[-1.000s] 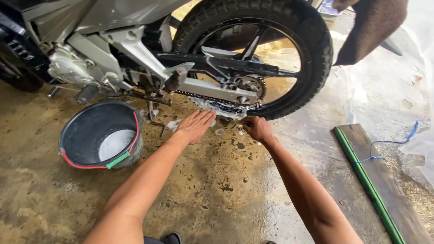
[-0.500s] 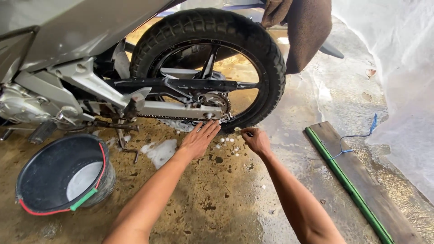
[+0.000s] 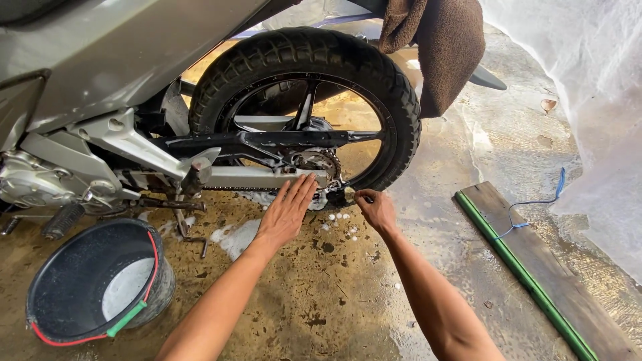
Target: The person scrubs the rear wheel, sprocket, and chain of a motorcycle using a brush and soapy water. They repeatedly dip the brush into a bucket to reload soap and continue scrubbing the chain links and surrounding components.
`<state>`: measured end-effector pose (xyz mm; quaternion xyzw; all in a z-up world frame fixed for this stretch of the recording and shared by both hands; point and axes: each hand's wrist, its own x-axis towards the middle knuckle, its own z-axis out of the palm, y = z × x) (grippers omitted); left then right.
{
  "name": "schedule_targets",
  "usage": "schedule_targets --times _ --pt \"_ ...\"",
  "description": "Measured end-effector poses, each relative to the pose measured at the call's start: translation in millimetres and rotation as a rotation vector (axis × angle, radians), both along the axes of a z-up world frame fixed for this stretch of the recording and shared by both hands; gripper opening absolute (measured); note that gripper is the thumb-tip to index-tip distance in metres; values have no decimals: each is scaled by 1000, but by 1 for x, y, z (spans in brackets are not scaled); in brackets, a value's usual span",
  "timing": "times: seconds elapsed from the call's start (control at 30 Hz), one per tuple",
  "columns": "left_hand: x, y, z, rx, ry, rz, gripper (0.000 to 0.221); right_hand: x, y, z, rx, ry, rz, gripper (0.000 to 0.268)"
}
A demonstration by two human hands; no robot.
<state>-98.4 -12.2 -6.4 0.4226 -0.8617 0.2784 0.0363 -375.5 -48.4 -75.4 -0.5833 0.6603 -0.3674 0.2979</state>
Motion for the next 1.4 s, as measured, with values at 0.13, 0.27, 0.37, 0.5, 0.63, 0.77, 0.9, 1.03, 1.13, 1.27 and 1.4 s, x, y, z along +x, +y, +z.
schedule_targets --times 0.13,0.27,0.37,0.5,0.63,0.77,0.9,1.03,1.13,1.27,1.4 --pt "-9 4 2 45 24 42 93 14 18 21 -71 36 -25 32" --pt "-4 -1 -11 43 73 22 95 12 16 2 -22 220 -5 29" --pt "7 -9 -16 -21 106 4 98 11 11 -10 -64 228 27 28" --pt "18 -14 -22 -48 69 11 101 -3 9 -30 -154 154 39 32" --pt "15 -11 -19 -53 57 20 102 -1 15 -16 -252 202 62 30" --pt "11 -9 -18 13 91 65 101 4 5 -29 -155 272 58 25" --pt "11 -10 -17 27 89 65 101 12 2 -31 -134 327 95 21" --pt "10 -7 -14 34 98 66 101 18 0 -28 -196 214 16 26" --pt "11 -5 -14 44 89 67 100 17 0 -27 -60 281 151 24" --pt "10 -3 -9 45 68 85 99 21 2 -28 -117 265 109 24" --pt "9 -1 -6 55 85 89 98 26 2 -23 -170 259 58 23"
